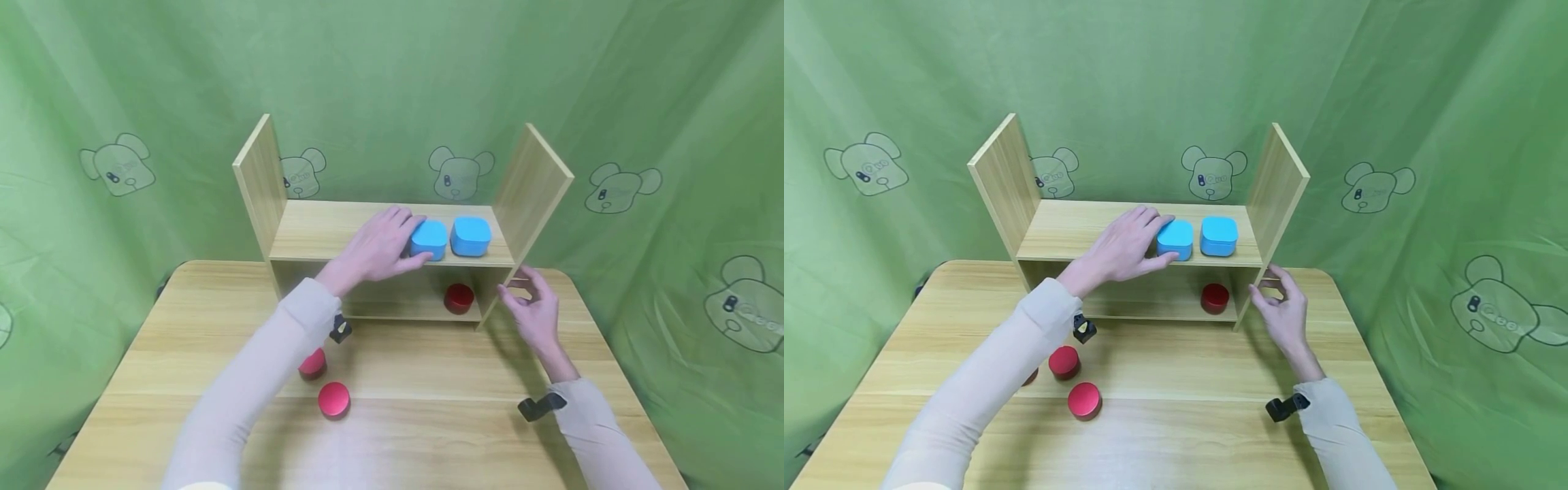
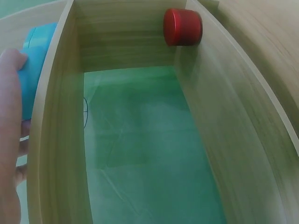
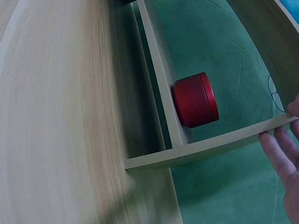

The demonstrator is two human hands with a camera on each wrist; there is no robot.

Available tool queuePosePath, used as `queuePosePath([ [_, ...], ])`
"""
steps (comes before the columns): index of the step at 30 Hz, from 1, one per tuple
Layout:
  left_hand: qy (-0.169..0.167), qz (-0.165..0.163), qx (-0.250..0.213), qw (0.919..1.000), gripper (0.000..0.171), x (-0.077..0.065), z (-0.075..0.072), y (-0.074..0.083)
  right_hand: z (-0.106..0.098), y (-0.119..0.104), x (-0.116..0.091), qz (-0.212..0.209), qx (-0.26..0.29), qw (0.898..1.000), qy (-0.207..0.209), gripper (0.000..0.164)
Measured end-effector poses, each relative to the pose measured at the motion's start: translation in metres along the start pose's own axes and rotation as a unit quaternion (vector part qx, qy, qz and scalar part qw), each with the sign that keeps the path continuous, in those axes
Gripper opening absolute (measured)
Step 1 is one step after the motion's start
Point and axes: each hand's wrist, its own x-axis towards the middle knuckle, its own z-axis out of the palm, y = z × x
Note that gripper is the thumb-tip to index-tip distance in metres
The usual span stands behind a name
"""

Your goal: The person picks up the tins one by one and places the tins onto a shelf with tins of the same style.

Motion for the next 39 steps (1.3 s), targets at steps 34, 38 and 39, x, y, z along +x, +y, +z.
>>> queuePosePath([
  [34,0.011,-0.003,-0.044,0.9989,0.093,-0.038,-0.009,-0.012,-0.001,0.002,0.0,-0.009,-0.003,1.0,0.0,0.05],
  [38,0.027,0.007,-0.043,0.9987,0.091,-0.051,-0.011,-0.015,-0.001,0.002,-0.001,-0.009,-0.003,1.0,0.0,0.051],
  [39,0.03,0.008,-0.043,0.9986,0.091,-0.054,-0.012,-0.015,-0.001,0.002,-0.001,-0.009,-0.003,1.0,0.0,0.051],
])
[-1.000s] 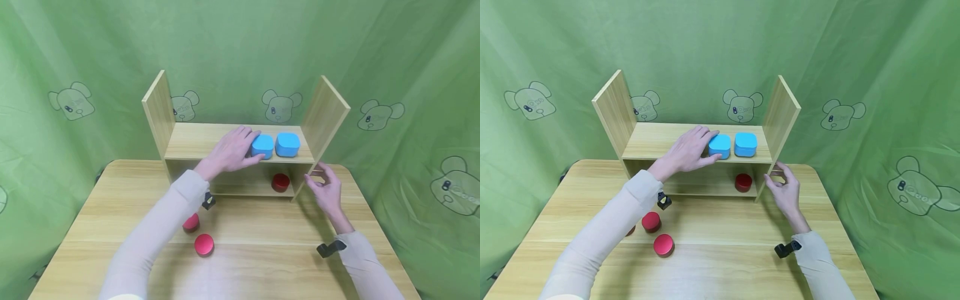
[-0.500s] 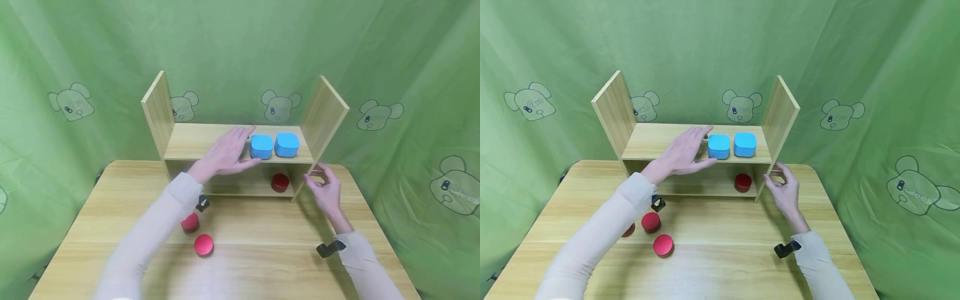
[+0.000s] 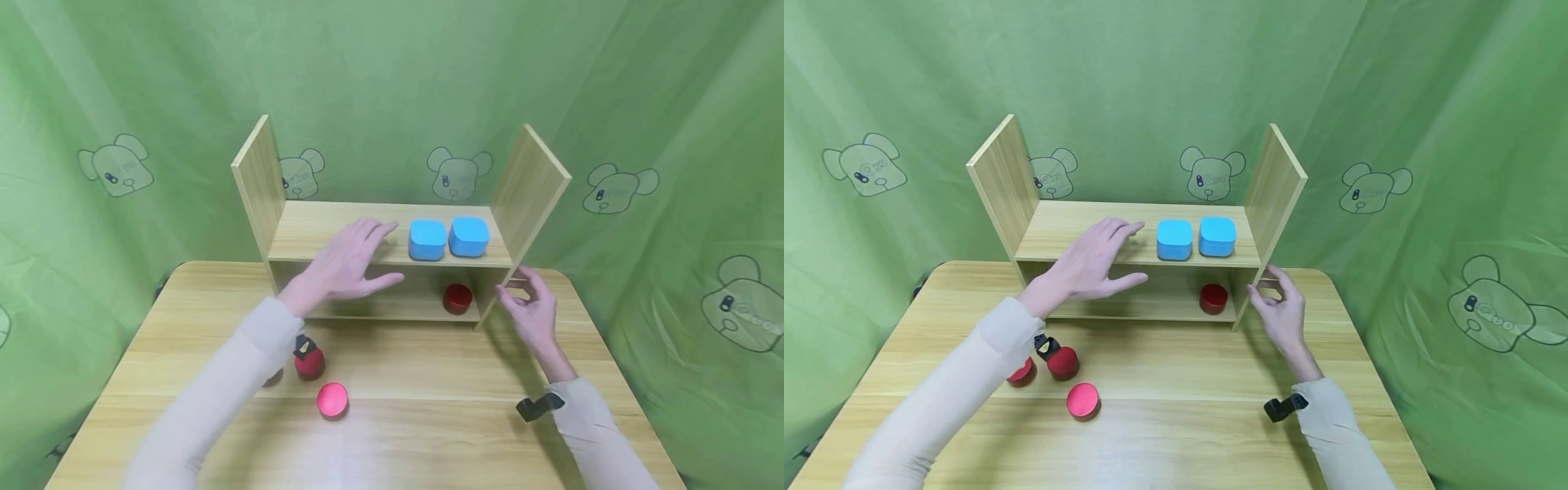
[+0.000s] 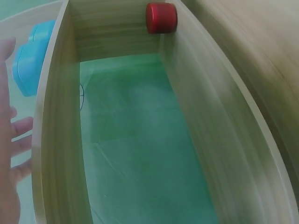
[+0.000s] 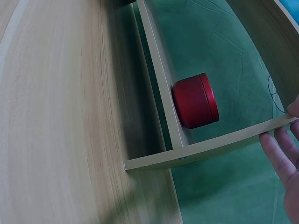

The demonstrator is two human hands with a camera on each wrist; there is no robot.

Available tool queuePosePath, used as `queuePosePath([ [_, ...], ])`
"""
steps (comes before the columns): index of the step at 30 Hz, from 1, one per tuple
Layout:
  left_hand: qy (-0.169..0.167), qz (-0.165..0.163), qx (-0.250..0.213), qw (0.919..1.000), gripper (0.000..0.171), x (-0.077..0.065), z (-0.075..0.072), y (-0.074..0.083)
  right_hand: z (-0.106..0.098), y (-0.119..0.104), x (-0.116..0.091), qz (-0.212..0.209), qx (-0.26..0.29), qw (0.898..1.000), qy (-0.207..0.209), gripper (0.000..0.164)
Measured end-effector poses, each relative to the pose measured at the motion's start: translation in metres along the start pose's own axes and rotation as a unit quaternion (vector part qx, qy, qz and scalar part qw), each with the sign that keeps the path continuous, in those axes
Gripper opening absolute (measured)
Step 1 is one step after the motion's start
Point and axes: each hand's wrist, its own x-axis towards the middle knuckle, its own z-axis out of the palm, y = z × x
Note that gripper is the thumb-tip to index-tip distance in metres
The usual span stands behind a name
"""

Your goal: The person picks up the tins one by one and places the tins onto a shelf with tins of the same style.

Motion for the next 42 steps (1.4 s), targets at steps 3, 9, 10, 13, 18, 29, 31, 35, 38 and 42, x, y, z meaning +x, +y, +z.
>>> queuePosePath([
  [3,0.004,0.001,0.002,1.0,0.091,-0.008,-0.004,0.0,0.0,0.0,0.0,0.003,-0.002,1.0,0.0,0.051],
  [9,0.02,0.007,0.007,0.9997,0.087,-0.023,-0.014,0.001,0.0,0.0,0.0,0.005,0.0,1.0,0.002,0.051],
  [10,0.025,0.01,0.007,0.9996,0.086,-0.025,-0.016,0.001,0.0,0.0,0.0,0.004,0.001,1.0,0.001,0.051],
  [13,0.031,0.019,0.01,0.9993,0.086,-0.031,-0.02,-0.001,0.0,0.001,0.0,0.0,0.004,1.0,0.002,0.051],
  [18,0.024,0.028,0.022,0.9991,0.086,-0.043,-0.029,-0.001,0.001,0.001,0.0,-0.001,0.004,1.0,0.002,0.05],
  [29,0.063,0.067,0.035,0.9952,0.082,-0.076,-0.036,-0.007,0.002,-0.002,-0.001,0.003,-0.005,1.0,0.0,0.05],
  [31,0.071,0.077,0.035,0.9939,0.081,-0.082,-0.035,-0.008,0.002,-0.001,-0.001,0.005,-0.006,1.0,0.0,0.05],
  [35,0.069,0.081,0.032,0.9938,0.081,-0.096,-0.036,-0.009,0.001,-0.001,0.0,0.005,-0.009,1.0,0.0,0.049],
  [38,0.06,0.075,0.035,0.9948,0.082,-0.106,-0.035,-0.009,0.001,0.0,0.0,0.006,-0.008,1.0,-0.001,0.05],
  [42,0.051,0.058,0.037,0.9964,0.082,-0.12,-0.033,-0.011,0.0,0.0,0.0,0.007,-0.007,1.0,0.001,0.049],
])
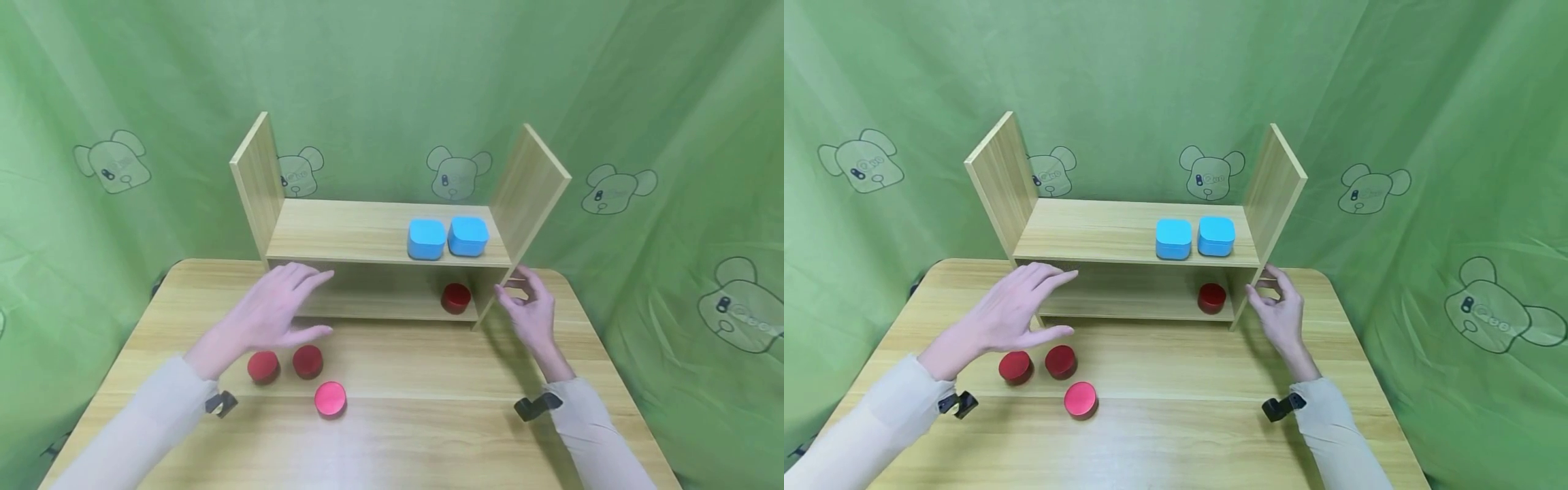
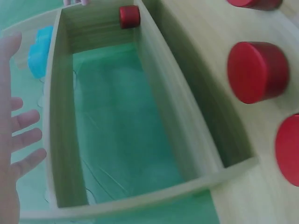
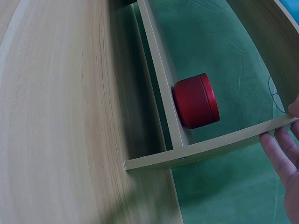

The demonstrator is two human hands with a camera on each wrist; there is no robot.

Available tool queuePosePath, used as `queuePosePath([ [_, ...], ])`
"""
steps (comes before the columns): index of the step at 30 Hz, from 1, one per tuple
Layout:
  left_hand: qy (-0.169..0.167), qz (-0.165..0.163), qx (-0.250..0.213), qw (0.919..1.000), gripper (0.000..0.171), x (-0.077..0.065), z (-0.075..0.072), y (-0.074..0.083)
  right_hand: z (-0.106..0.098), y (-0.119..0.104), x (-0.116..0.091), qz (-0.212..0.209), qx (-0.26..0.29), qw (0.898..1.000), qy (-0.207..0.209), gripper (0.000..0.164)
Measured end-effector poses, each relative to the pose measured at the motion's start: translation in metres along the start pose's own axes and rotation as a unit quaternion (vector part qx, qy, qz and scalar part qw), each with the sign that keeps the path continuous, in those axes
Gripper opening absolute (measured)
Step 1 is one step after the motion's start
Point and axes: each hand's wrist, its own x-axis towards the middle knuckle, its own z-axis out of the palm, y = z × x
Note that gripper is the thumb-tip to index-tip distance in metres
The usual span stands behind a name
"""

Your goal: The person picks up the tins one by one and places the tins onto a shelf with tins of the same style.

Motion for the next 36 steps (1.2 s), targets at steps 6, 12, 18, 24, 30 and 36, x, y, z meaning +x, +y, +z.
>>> queuePosePath([
  [6,-0.014,-0.032,-0.003,0.9994,0.079,-0.023,0.004,-0.003,0.0,-0.002,0.0,0.0,-0.004,1.0,-0.001,0.051],
  [12,-0.032,-0.06,-0.003,0.9977,0.083,-0.046,0.008,-0.004,0.0,-0.003,-0.001,0.004,-0.007,1.0,-0.003,0.051],
  [18,-0.039,-0.078,-0.006,0.9962,0.081,-0.069,0.015,-0.006,0.0,-0.003,-0.001,0.003,-0.007,1.0,-0.004,0.051],
  [24,-0.038,-0.09,-0.003,0.9952,0.079,-0.093,0.024,-0.01,-0.001,-0.003,-0.001,-0.001,-0.005,1.0,-0.004,0.051],
  [30,-0.051,-0.115,-0.001,0.992,0.078,-0.119,0.033,-0.012,0.0,-0.002,-0.001,0.0,-0.001,1.0,-0.004,0.05],
  [36,-0.096,-0.177,0.001,0.9796,0.081,-0.14,0.039,-0.008,-0.001,-0.002,0.0,0.001,0.002,1.0,-0.003,0.051],
])
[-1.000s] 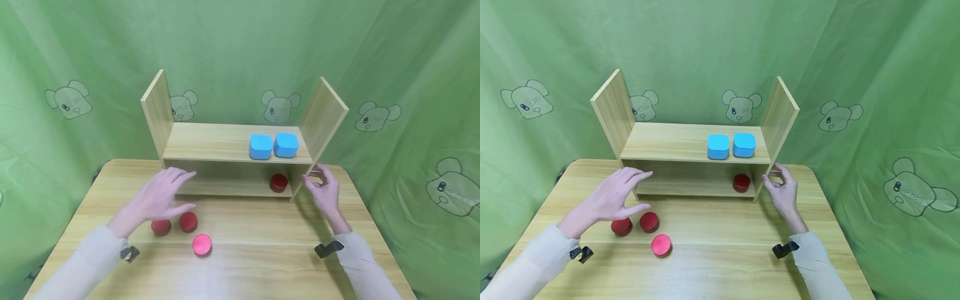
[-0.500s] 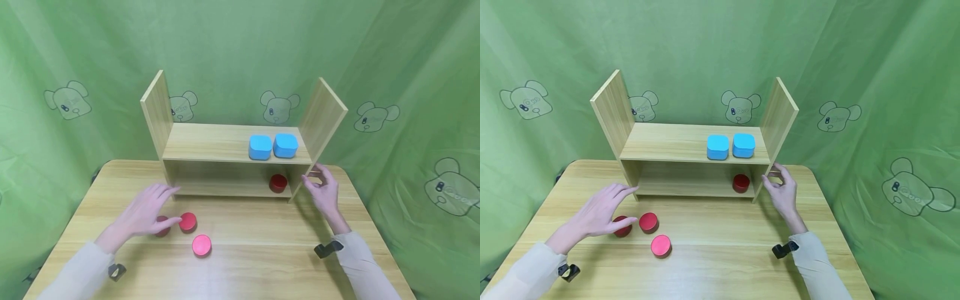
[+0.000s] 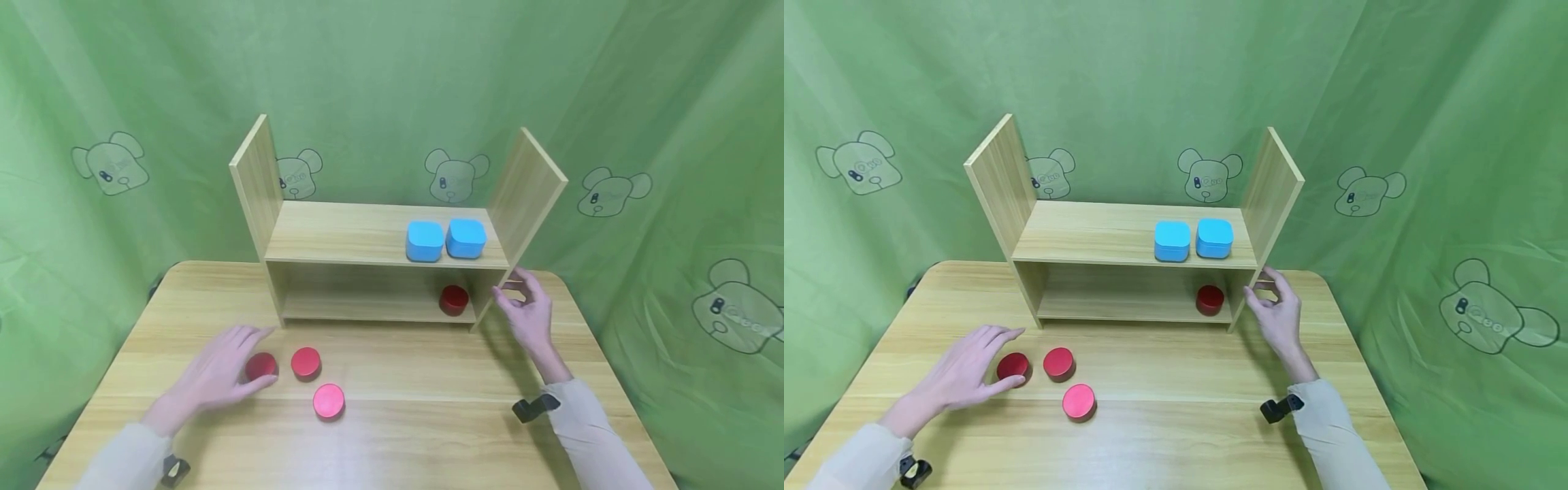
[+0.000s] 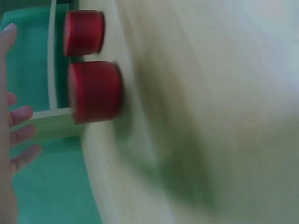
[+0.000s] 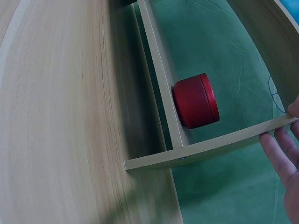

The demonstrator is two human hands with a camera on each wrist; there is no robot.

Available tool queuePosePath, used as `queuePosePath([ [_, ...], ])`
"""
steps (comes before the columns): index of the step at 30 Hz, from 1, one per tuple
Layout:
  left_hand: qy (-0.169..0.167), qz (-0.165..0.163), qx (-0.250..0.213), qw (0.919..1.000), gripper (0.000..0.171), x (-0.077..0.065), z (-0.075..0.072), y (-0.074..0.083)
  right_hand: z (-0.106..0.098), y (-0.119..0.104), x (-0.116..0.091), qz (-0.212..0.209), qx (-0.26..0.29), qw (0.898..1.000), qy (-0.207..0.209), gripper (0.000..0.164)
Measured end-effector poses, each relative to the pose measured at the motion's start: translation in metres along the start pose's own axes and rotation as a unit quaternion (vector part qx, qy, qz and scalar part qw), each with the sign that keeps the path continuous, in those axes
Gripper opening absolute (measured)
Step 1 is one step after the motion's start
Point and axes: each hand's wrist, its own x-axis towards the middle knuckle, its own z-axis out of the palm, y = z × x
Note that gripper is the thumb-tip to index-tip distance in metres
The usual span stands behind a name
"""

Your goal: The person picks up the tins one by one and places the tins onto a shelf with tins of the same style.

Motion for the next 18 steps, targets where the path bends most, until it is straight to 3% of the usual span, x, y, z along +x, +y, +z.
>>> queuePosePath([
  [5,-0.002,-0.023,0.003,0.9997,0.08,-0.01,0.011,-0.004,0.0,0.0,0.0,0.0,-0.003,1.0,-0.001,0.051],
  [18,0.019,-0.043,0.004,0.9989,0.073,-0.029,0.033,-0.014,0.0,0.0,0.0,0.003,0.002,1.0,-0.001,0.052],
])
